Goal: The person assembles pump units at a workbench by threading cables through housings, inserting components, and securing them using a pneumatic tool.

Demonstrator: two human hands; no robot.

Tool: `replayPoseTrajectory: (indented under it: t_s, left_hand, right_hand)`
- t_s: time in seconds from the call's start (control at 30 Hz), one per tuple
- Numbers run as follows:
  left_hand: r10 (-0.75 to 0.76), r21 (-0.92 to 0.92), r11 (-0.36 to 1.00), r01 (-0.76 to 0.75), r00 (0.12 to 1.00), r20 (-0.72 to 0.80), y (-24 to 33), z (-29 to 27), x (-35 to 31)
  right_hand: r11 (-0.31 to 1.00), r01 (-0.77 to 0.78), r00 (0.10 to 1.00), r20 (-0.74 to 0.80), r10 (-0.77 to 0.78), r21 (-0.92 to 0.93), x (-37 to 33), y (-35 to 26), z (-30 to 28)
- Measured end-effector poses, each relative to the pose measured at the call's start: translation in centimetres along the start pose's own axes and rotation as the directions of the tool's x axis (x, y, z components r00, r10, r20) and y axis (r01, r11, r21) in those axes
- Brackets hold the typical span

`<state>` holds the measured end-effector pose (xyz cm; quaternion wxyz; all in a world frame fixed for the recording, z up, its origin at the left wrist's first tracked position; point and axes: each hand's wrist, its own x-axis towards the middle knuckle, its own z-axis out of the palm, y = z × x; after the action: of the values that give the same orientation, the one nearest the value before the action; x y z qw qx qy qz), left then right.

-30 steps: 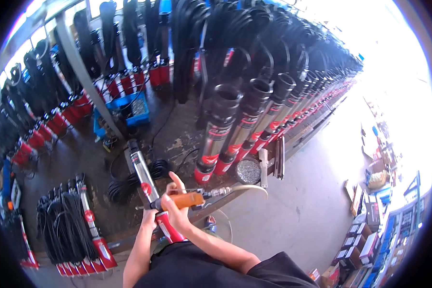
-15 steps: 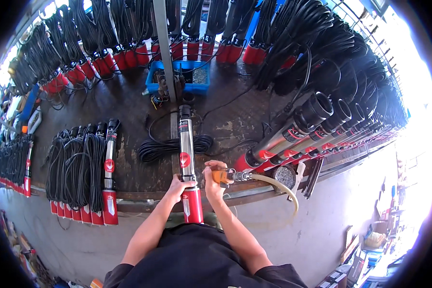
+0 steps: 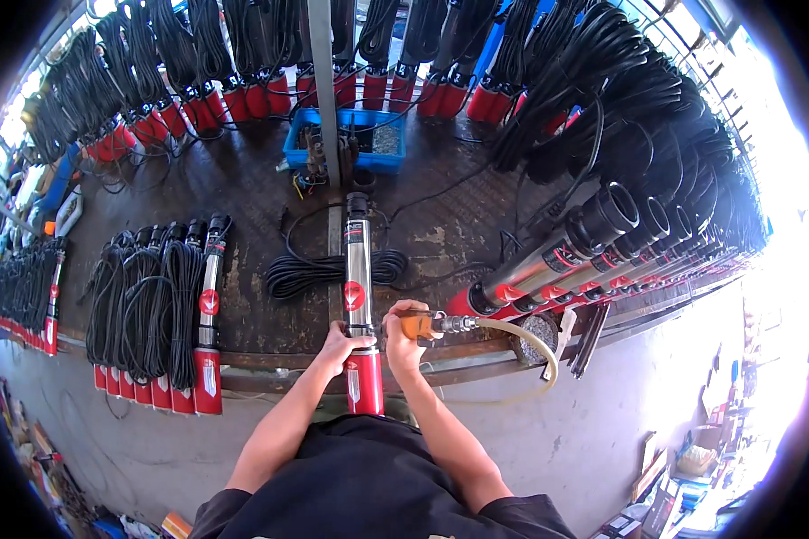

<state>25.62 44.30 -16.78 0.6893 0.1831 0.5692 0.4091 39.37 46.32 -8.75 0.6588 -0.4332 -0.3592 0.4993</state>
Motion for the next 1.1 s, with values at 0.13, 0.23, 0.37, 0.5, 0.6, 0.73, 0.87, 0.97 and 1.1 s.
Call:
replayPoseTrajectory:
  t_s: [0.13, 0.23, 0.37, 0.5, 0.6, 0.73, 0.87, 0.97, 1.1]
  left_hand:
    - [-0.011, 0.015, 1.0, 0.011, 1.0, 0.005, 0.2, 0.0, -0.1]
    - [-0.015, 0.01, 1.0, 0.015, 1.0, 0.017, 0.7, 0.4, -0.5]
    - [0.021, 0.002, 1.0, -0.021, 1.0, 0.009, 0.6, 0.3, -0.5]
    - [0.019, 0.013, 1.0, -0.019, 1.0, 0.008, 0.9, 0.4, -0.8]
    - [0.015, 0.022, 1.0, -0.015, 1.0, -0.002, 1.1, 0.6, -0.9]
    - [0.018, 0.038, 0.999, -0.017, 1.0, -0.011, 0.7, 0.4, -0.6]
    - [0.062, 0.018, 0.998, -0.062, 0.998, 0.004, 0.2, 0.2, -0.4]
    - [0.05, 0.018, 0.999, -0.049, 0.999, -0.013, -0.1, 0.2, -0.1]
    - [0.032, 0.041, 0.999, -0.031, 0.999, -0.013, 0.4, 0.3, -0.6]
  right_hand:
    - [1.0, 0.007, 1.0, -0.004, -0.007, -0.011, 0.0, 0.2, 0.0]
    - [0.997, 0.076, 0.997, 0.02, -0.076, -0.025, 0.1, 0.7, -0.1]
    - [0.997, 0.065, 0.997, 0.045, -0.062, -0.05, -0.2, 0.5, 0.0]
    - [0.988, 0.116, 0.991, 0.082, -0.108, -0.101, -0.3, 0.7, -0.3]
    - [0.978, 0.156, 0.982, 0.129, -0.139, -0.136, -0.2, 0.9, -0.3]
    - [0.978, 0.155, 0.981, 0.135, -0.136, -0.139, -0.2, 0.7, 0.1]
    - [0.991, 0.096, 0.995, 0.042, -0.093, -0.089, -0.2, 1.2, -0.1]
    - [0.991, 0.114, 0.993, -0.012, -0.115, -0.076, -0.4, 1.2, -0.1]
    - [0.993, 0.115, 0.993, 0.012, -0.115, -0.019, -0.5, 1.1, -0.2]
